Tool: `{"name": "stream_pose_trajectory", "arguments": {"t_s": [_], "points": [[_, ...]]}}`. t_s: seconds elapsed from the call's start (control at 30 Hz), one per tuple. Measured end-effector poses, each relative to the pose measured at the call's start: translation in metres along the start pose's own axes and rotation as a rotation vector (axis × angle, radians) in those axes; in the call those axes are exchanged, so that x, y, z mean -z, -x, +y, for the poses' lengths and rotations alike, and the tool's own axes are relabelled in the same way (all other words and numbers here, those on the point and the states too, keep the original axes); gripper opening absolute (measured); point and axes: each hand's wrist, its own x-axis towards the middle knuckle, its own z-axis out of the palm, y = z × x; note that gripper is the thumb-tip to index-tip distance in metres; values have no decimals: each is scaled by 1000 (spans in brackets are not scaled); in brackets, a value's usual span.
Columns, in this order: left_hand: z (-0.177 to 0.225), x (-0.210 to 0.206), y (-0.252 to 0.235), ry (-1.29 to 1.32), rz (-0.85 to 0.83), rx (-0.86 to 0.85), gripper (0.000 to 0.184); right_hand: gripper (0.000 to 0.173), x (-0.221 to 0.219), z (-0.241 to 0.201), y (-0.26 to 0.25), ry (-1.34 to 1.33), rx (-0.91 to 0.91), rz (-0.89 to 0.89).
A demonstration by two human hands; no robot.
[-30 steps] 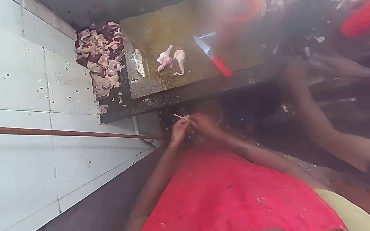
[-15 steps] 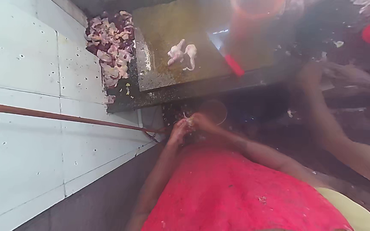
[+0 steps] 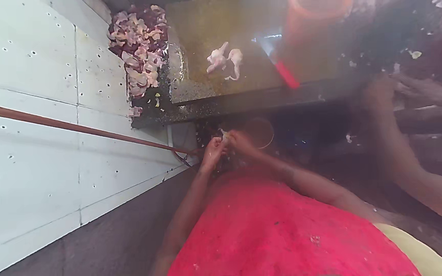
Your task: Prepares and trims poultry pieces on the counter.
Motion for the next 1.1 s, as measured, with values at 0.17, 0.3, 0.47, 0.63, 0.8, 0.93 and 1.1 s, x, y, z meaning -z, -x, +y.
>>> {"name": "stream_pose_trajectory", "arguments": {"t_s": [0.17, 0.3, 0.47, 0.63, 0.8, 0.93, 1.1], "points": [[-12, 11, -2, 105, -131, -19, 23, 30, 0, 2, 5, -83, 38, -106], [-19, 10, 2, 198, -162, -49, 21, 35, -7, 9, 17, -463, -77, -150], [-27, 3, 8, 529, -202, -61, 30, 39, -21, 9, 26, -984, -189, -45], [-32, -7, -3, 104, 12, -114, 25, 38, -14, 37, 16, -387, -107, -60], [-26, -16, -10, -258, 60, -223, 28, 46, 2, 16, 15, -17, 54, -144], [-24, -16, -10, -309, 107, -247, 28, 37, 5, 5, 12, 61, 29, -144], [-34, -19, 0, -18, 153, -276, 22, 29, -5, 8, -1, 26, -70, -9]]}}
